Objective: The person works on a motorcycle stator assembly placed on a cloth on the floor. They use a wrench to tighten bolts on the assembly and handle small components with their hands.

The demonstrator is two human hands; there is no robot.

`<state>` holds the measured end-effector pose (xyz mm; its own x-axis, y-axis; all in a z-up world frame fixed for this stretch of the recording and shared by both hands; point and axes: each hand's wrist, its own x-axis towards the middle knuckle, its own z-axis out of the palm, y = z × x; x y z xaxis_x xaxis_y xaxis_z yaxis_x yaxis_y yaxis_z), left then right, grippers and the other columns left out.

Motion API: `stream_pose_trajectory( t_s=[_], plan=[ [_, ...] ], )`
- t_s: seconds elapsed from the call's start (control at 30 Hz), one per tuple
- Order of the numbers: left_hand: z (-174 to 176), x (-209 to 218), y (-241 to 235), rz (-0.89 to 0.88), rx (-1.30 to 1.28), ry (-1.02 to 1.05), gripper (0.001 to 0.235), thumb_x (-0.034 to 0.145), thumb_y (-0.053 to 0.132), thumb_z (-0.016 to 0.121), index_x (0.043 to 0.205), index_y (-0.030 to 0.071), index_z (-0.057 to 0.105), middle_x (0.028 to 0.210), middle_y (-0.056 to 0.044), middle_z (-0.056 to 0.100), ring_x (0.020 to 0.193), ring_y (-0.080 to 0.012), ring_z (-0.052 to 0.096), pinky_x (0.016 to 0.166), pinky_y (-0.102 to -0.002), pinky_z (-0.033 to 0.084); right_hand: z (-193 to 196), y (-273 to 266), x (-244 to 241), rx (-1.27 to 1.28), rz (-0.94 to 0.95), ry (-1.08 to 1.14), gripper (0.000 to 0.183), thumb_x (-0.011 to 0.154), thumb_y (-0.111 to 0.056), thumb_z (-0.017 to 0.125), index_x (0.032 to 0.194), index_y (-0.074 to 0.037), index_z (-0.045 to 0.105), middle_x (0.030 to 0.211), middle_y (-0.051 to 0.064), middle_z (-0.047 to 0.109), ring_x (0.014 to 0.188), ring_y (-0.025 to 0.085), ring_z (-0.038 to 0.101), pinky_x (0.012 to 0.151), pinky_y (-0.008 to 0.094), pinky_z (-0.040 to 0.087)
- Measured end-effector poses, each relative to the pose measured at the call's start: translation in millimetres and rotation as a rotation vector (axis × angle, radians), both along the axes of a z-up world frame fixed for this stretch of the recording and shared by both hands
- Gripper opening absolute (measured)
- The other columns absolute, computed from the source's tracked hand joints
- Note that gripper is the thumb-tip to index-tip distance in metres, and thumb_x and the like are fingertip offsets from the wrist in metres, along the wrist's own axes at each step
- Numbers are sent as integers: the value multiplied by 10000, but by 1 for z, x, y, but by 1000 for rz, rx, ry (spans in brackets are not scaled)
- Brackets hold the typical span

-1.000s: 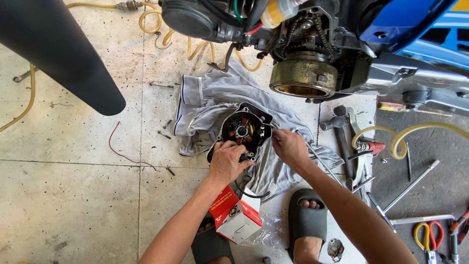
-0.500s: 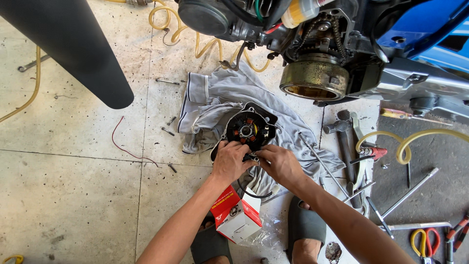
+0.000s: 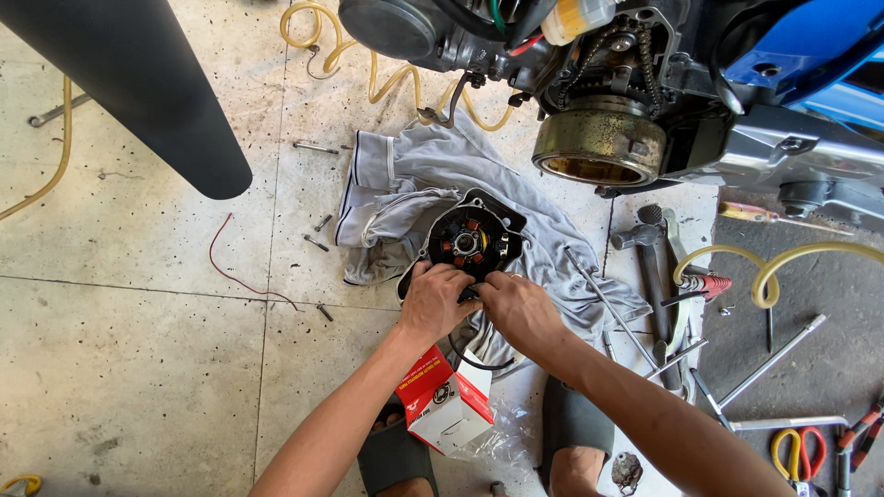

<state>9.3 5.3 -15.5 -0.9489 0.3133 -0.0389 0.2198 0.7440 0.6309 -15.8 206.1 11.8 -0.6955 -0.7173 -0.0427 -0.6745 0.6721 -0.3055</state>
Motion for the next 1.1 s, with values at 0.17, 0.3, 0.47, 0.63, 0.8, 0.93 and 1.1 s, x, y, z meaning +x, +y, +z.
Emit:
stream_pose_trajectory(
  t_s=[0.17,0.3,0.47,0.63,0.8,0.93,1.1],
  plan=[
    [1,0,0,17,8,32,423,814,434,868,1115,160,750,986,-58,772,1080,-248,718,952,-494,477,1,-1,-4,-24,-68,-41,105,928,-259,651,891,-162,666,915,21,664,766,263,710,619,348,587],
    [-3,2,0,21,25,24,388,801,406,873,1099,185,757,997,-48,777,1090,-247,717,973,-499,470,5,-3,-4,-23,-72,-35,132,915,-291,666,887,-162,658,915,21,668,767,266,713,612,356,590],
    [1,1,0,21,42,9,356,839,400,859,1091,170,758,978,-53,775,1083,-254,720,974,-519,481,16,-6,-4,14,-91,15,184,924,-319,661,836,-160,632,831,24,644,714,266,702,574,361,580],
    [0,1,0,17,35,22,325,849,351,860,1085,151,757,957,-52,771,1067,-251,725,966,-518,493,33,-14,-3,103,-55,169,222,972,-319,598,791,-192,580,754,0,590,675,229,681,565,304,560],
    [-19,5,2,52,-1,81,241,850,380,832,1017,228,747,919,24,759,1034,-175,722,944,-457,494,24,-21,-6,258,30,337,236,977,-355,592,814,-185,579,736,22,584,686,227,665,613,337,543],
    [-8,3,1,48,55,87,171,857,302,820,980,201,758,887,0,763,1002,-203,734,906,-461,507,40,-24,-9,288,28,271,292,1000,-341,558,764,-174,599,689,46,604,663,263,691,645,401,538],
    [-6,2,1,46,62,81,236,858,291,847,1023,147,759,890,-38,765,1005,-237,739,913,-504,517,49,-25,-1,437,3,97,323,1011,-397,469,822,-157,573,700,68,533,621,302,669,597,436,536]
  ],
)
